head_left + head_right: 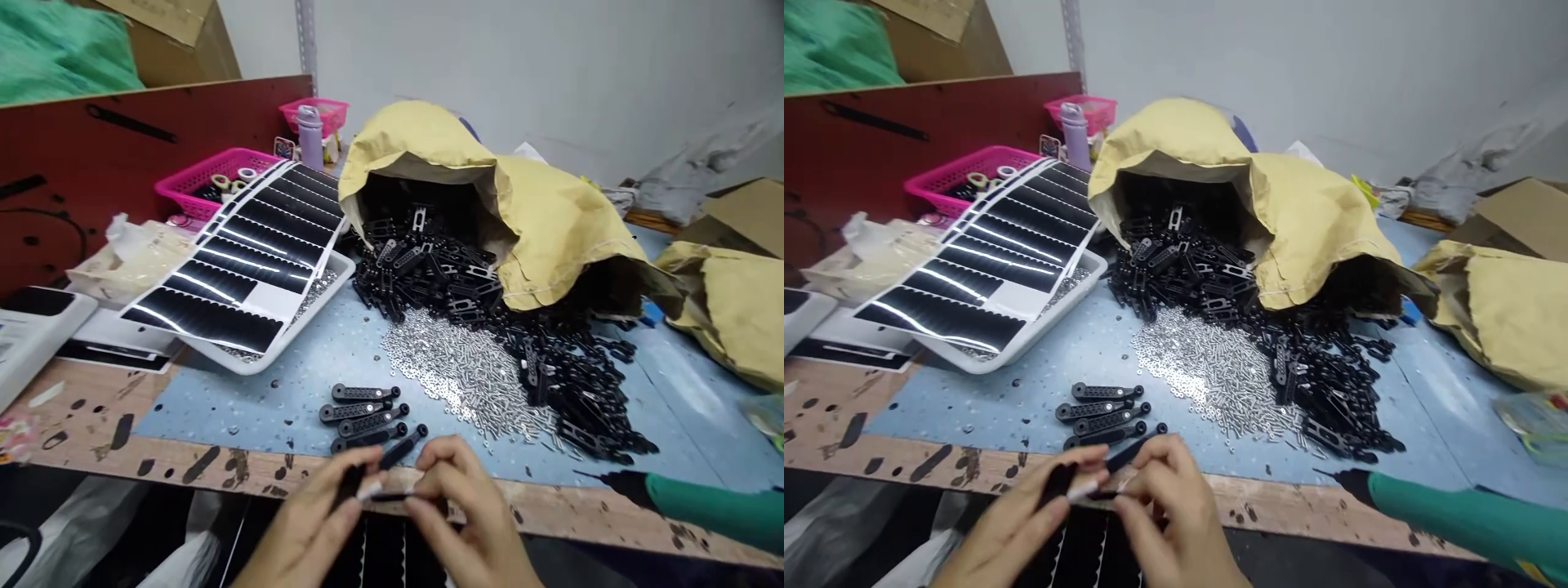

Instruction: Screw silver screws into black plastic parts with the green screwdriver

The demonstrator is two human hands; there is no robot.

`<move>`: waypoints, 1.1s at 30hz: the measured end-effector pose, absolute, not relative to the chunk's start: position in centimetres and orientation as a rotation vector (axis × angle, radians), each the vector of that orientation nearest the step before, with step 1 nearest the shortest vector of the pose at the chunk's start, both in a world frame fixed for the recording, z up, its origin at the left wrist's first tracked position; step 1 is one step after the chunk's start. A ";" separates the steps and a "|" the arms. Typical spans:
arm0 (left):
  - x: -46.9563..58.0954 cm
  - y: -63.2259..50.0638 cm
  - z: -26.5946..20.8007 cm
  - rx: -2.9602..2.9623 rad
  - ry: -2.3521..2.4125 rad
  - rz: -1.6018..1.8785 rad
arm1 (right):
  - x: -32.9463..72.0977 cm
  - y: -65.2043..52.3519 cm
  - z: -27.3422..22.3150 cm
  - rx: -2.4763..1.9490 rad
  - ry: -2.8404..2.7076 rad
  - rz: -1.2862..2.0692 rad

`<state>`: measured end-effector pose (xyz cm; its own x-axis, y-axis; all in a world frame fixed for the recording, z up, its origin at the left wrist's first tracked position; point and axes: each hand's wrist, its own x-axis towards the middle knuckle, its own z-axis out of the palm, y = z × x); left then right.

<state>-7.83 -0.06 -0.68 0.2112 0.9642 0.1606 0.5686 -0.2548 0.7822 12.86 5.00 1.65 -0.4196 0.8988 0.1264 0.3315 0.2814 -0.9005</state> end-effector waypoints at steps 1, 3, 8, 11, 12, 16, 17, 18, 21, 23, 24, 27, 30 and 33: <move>-8.7 0.0 -0.9 1.893 1.514 0.916 | 12.3 5.8 1.5 -1.163 -1.818 1.144; -10.2 0.2 -1.3 1.967 1.674 0.936 | 11.3 7.2 0.8 -1.272 -1.682 1.209; -11.4 1.0 -2.4 2.509 1.643 0.673 | 8.9 9.4 -1.1 -1.352 -1.660 1.242; -11.2 1.3 -2.9 2.559 1.603 0.620 | 8.2 9.5 -1.6 -1.378 -1.684 1.200; -11.1 1.3 -3.0 2.536 1.609 0.653 | 8.1 9.4 -1.6 -1.382 -1.690 1.190; -11.0 1.4 -3.4 2.477 1.578 0.731 | 8.0 9.3 -1.6 -1.388 -1.729 1.179; -11.0 1.5 -3.4 2.472 1.570 0.734 | 8.0 9.3 -1.6 -1.392 -1.747 1.172; -11.0 1.5 -3.4 2.466 1.564 0.737 | 7.9 9.3 -1.6 -1.398 -1.769 1.158; -11.1 1.5 -3.3 2.453 1.561 0.758 | 7.8 9.4 -1.7 -1.422 -1.843 1.093; -11.0 1.5 -3.4 2.446 1.569 0.752 | 7.8 9.4 -1.9 -1.432 -1.889 1.053; -10.9 1.5 -3.4 2.443 1.576 0.750 | 7.7 9.4 -2.0 -1.436 -1.908 1.031; -10.5 1.8 -3.4 2.436 1.596 0.754 | 7.7 9.4 -2.3 -1.435 -1.995 0.941; -10.3 2.3 -3.2 2.438 1.611 0.790 | 7.9 9.6 -2.2 -1.438 -2.181 0.763; -10.4 2.7 -2.4 2.459 1.595 0.743 | 8.4 9.8 -1.6 -1.517 -2.321 0.526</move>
<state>-10.40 2.66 -2.37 0.3252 0.8837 0.3366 0.8261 -0.4387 0.3537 8.35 9.85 -1.59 -0.3861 0.9203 0.0629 0.8033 0.3689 -0.4676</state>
